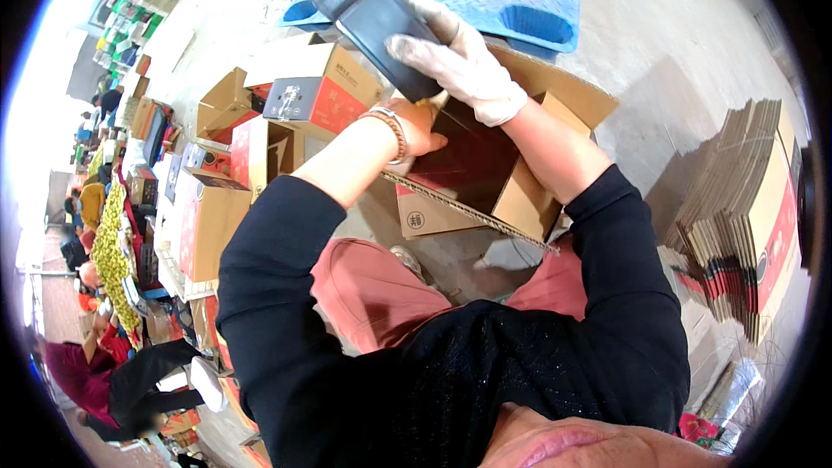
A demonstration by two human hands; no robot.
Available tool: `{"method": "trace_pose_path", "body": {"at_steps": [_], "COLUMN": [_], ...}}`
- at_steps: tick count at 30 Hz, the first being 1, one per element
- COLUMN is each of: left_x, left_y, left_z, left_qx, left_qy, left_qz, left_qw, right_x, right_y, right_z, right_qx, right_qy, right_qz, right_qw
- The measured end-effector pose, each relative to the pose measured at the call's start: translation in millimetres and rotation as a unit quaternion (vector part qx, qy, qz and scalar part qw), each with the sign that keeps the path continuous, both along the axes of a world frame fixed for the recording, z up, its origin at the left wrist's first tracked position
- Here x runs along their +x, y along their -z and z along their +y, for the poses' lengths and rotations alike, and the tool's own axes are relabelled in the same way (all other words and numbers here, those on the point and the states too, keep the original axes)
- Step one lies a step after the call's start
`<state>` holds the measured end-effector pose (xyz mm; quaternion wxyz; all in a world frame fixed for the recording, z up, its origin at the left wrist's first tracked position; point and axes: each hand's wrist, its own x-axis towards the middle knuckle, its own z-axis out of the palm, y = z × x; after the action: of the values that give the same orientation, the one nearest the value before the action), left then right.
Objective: The person assembles flat-packed cardboard boxes by folding flaps and securing them with a handheld tape dispenser. The person repeatedly picks up boxes, folds them into shape, and applies tape to seal the seams.
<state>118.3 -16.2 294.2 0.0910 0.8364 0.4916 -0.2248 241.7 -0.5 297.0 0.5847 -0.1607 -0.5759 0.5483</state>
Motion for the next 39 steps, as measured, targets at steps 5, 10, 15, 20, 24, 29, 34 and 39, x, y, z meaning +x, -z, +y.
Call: {"method": "trace_pose_path", "body": {"at_steps": [5, 10, 15, 20, 24, 29, 34, 39], "left_x": [-51, -67, -44, -18, -16, -12, -22, -43], "left_y": [-24, -4, 27, 66, 67, 86, 97, 121], "left_z": [-19, -66, -31, -1, -17, -18, -23, -6], "left_qx": [-0.193, 0.234, 0.26, 0.219, 0.251, 0.261, 0.291, 0.327], "left_qy": [0.034, 0.196, 0.203, 0.137, -0.02, -0.126, -0.179, -0.245], "left_qz": [-0.18, -0.302, -0.311, -0.286, -0.215, -0.237, -0.293, -0.536], "left_qw": [0.964, 0.903, 0.891, 0.923, 0.943, 0.927, 0.893, 0.739], "right_x": [-4, 1, 0, 25, 57, 63, 21, 8], "right_y": [59, 55, 44, -16, -57, -8, -7, 39], "right_z": [34, 34, 27, 12, 44, 83, 43, 9], "right_qx": [-0.033, -0.079, -0.036, -0.112, -0.112, -0.166, -0.156, -0.126], "right_qy": [-0.038, -0.037, 0.02, 0.124, 0.155, 0.238, 0.215, 0.292], "right_qz": [-0.108, -0.143, -0.215, -0.002, -0.03, 0.026, 0.032, 0.003], "right_qw": [0.993, 0.986, 0.976, 0.986, 0.981, 0.957, 0.964, 0.948]}}
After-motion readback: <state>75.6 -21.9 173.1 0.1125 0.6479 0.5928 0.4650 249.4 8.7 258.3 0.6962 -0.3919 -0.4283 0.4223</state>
